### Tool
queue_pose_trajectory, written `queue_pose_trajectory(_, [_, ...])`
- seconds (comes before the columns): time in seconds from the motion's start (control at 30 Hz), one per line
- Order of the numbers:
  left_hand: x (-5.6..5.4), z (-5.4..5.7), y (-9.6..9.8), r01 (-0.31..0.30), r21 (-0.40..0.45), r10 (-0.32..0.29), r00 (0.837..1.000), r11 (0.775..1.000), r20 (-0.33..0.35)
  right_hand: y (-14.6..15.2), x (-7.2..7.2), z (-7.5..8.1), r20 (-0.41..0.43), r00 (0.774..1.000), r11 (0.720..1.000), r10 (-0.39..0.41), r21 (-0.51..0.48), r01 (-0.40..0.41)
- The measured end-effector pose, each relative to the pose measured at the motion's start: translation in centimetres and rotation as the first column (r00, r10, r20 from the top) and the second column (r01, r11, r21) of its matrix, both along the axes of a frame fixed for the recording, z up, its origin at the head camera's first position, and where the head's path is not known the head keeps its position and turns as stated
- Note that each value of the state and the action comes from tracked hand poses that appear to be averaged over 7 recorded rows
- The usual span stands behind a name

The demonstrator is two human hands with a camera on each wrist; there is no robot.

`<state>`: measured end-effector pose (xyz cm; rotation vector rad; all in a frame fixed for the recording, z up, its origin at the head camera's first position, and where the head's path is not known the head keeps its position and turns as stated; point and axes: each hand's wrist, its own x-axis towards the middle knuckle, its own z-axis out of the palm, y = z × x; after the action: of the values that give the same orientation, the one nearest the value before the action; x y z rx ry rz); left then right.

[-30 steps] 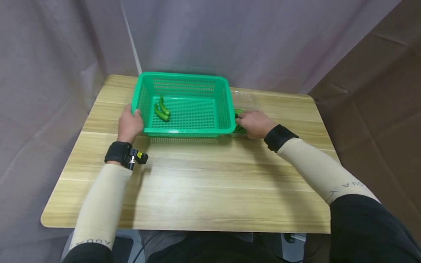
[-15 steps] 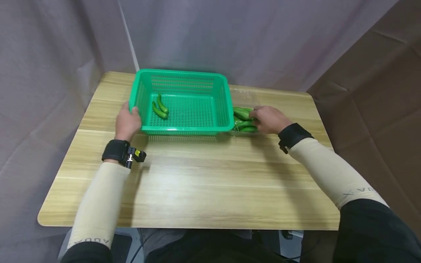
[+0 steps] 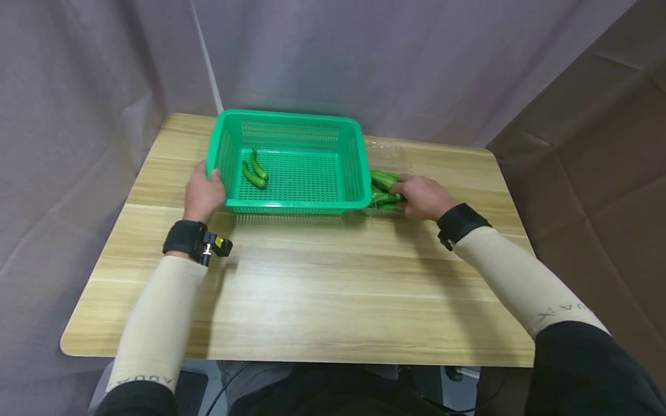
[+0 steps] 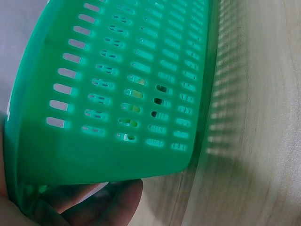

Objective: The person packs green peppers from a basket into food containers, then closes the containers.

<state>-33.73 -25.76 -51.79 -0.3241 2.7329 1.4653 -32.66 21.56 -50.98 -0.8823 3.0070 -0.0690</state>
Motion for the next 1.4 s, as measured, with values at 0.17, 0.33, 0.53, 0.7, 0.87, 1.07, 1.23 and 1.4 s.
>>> queue_pose_trajectory(0.17, [0.2, 0.0, -0.6, -0.015, -0.001, 0.015, 1.000, 1.000, 0.005, -0.8, -0.5, -0.2, -0.012, 1.000, 0.999, 0.023, 0.024, -0.022])
queue_pose_trajectory(0.33, [0.2, 0.0, -0.8, -0.024, 0.002, 0.024, 1.000, 1.000, 0.002, -1.2, -0.7, -0.4, -0.011, 0.999, 0.999, 0.034, 0.028, -0.034])
queue_pose_trajectory(0.53, [-0.1, 0.0, -0.1, -0.005, 0.017, 0.005, 1.000, 1.000, 0.002, -0.8, -0.3, -0.4, 0.011, 1.000, 0.999, -0.003, 0.052, 0.002])
queue_pose_trajectory(0.7, [-0.1, 0.2, -0.3, -0.025, 0.008, 0.024, 1.000, 1.000, 0.015, -1.2, -0.5, -0.4, 0.026, 1.000, 0.999, 0.006, 0.045, -0.007])
queue_pose_trajectory(0.87, [0.1, 0.2, -0.8, -0.029, -0.003, 0.029, 1.000, 1.000, 0.009, -1.7, -1.0, -0.2, 0.042, 0.999, 0.999, 0.017, 0.039, -0.018])
queue_pose_trajectory(1.07, [0.0, 0.2, -1.1, -0.042, -0.023, 0.043, 0.999, 0.999, 0.012, -2.2, -1.8, 0.9, 0.040, 0.999, 1.000, 0.009, -0.027, -0.008])
queue_pose_trajectory(1.23, [-0.5, 0.0, -0.4, -0.027, -0.034, 0.027, 1.000, 0.999, 0.008, -3.3, -2.6, 3.3, -0.006, 0.999, 0.991, -0.040, -0.130, 0.039])
queue_pose_trajectory(1.4, [-0.8, -0.2, 0.2, -0.027, -0.051, 0.027, 1.000, 0.998, -0.002, -7.0, -4.3, 5.0, -0.025, 0.998, 0.984, -0.052, -0.174, 0.047])
